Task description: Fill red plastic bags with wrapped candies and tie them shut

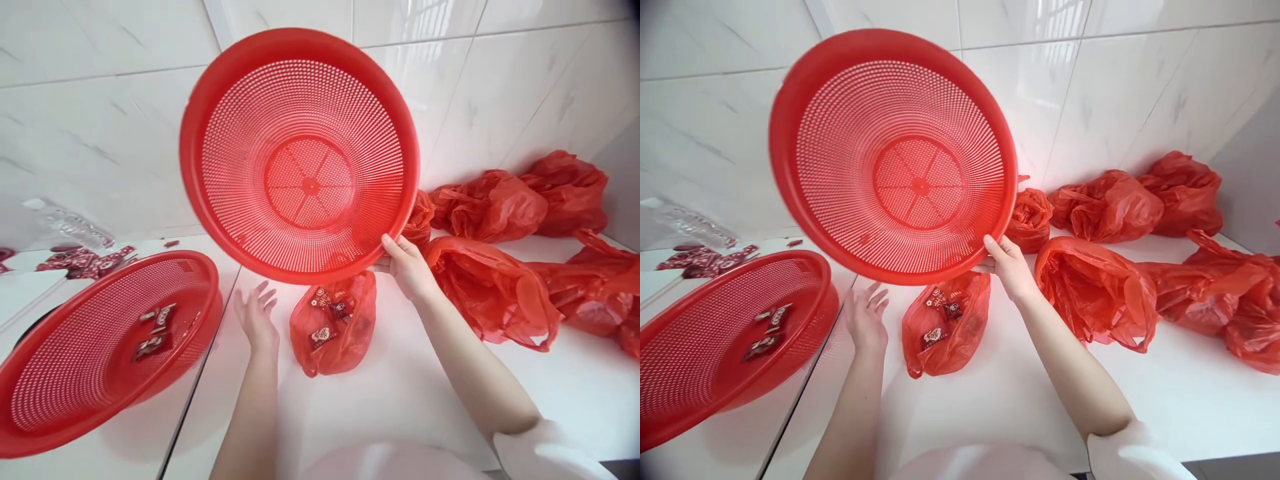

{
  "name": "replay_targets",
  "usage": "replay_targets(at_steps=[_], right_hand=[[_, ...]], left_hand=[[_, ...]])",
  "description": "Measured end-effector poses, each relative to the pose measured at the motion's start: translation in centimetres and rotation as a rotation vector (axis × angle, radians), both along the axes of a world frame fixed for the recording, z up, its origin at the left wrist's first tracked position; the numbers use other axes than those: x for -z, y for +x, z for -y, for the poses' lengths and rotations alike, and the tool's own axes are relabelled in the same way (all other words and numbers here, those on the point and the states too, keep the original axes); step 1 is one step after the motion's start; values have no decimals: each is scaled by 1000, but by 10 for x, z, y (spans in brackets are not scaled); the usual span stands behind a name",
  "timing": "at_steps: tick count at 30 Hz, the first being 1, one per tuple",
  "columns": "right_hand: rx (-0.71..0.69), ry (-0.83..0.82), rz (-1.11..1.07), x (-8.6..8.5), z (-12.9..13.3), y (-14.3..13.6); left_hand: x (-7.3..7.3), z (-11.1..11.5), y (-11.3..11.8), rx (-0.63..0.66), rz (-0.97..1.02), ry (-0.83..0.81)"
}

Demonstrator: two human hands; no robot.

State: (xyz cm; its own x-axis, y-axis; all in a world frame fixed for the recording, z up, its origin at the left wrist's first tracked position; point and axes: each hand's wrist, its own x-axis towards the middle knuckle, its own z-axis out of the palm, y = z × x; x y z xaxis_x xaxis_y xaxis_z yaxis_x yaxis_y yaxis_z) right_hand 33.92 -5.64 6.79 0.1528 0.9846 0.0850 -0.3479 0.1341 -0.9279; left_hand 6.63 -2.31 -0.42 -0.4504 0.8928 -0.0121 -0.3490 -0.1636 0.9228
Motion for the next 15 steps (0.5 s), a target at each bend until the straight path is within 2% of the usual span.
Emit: replay_targets(at_steps=[1,3,7,10,15], right_hand=[[31,11,8,-2,2,2],[91,27,26,-6,4,7],[177,34,17,-10,5,17],[201,47,-15,-12,5,23],[198,59,-35,-15,7,26]], left_hand=[[-1,-2,-4,-90,-1,-58],[-3,-6,-14,-192,-17,-57],[-9,-8,-25,-223,-37,49],[-11,-3,-16,-209,-50,142],[-8,8,9,-51,-114,286]])
